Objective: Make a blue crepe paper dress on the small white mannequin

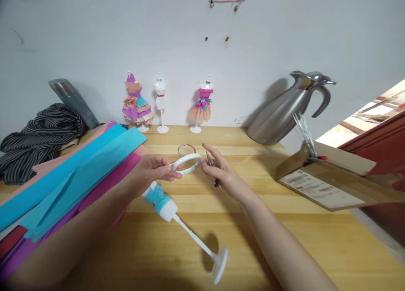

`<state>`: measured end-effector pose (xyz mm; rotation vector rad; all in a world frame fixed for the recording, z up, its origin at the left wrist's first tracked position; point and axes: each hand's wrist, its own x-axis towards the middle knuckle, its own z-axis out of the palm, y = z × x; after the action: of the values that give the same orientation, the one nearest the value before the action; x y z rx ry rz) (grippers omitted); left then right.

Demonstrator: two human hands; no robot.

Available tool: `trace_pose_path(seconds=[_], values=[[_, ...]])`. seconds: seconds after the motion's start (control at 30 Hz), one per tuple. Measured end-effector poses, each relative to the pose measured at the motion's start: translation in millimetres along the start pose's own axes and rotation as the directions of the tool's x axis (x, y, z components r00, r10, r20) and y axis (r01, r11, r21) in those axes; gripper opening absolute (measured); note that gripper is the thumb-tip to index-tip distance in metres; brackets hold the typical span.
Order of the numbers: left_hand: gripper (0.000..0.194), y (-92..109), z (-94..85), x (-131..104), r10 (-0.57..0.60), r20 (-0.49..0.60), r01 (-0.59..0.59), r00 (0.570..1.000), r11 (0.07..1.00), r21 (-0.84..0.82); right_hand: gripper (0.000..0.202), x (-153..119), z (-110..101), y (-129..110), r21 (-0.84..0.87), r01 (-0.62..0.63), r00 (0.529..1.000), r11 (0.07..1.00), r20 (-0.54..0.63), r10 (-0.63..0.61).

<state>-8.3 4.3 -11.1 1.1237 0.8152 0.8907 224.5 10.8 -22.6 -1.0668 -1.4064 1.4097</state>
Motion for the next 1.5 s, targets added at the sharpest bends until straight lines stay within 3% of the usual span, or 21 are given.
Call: trace_pose_path(seconds=[0.07, 0.17, 0.3, 0.4, 0.53, 0.67, 0.8, 1.03, 1.5], values=[[0.040, 0, -0.5, 1, 0.001, -0.014, -0.001, 1.000, 1.000, -0.006, 0.059, 1, -1, 0, 0.055, -0.030, 0.999, 0.998, -0.026, 0.032], [0.041, 3, 0.2, 0, 0.014, -0.053, -0.015, 0.998, 1.000, -0.014, 0.044, 1, -3, 1, 0.006, 0.010, 0.992, 1.000, -0.127, -0.010], [0.044, 10, 1.4, -2, 0.043, -0.118, -0.046, 0.992, 0.999, -0.022, 0.054, -4, -7, 1, -0.136, 0.069, 0.980, 0.988, -0.178, -0.092], [0.044, 12, 2.0, -3, 0.066, -0.131, -0.068, 0.989, 0.998, -0.013, 0.056, -13, -4, -4, -0.206, 0.076, 0.990, 0.976, -0.104, -0.099], [0.041, 9, 5.3, -3, 0.087, -0.122, -0.086, 0.989, 0.996, 0.015, 0.053, -27, 14, -15, 0.016, -0.026, 0.996, 1.000, 0.084, 0.025], [0.035, 7, 11.7, -4, 0.128, -0.120, -0.118, 0.984, 0.989, 0.089, 0.045, -38, 36, -21, 0.198, -0.268, 0.946, 0.943, 0.241, 0.219], [0.030, 5, 17.3, -6, 0.156, -0.106, -0.149, 0.982, 0.986, 0.074, 0.039, -43, 49, -18, 0.303, -0.389, 0.896, 0.870, 0.343, 0.281], [0.025, -2, 20.3, -6, 0.183, -0.051, -0.182, 0.982, 0.983, 0.017, 0.033, -39, 47, -21, 0.444, -0.455, 0.878, 0.772, 0.370, 0.305], [0.025, -4, 21.4, -6, 0.239, 0.066, -0.239, 0.969, 0.971, -0.017, 0.027, -35, 44, -15, 0.536, -0.476, 0.867, 0.697, 0.416, 0.273]])
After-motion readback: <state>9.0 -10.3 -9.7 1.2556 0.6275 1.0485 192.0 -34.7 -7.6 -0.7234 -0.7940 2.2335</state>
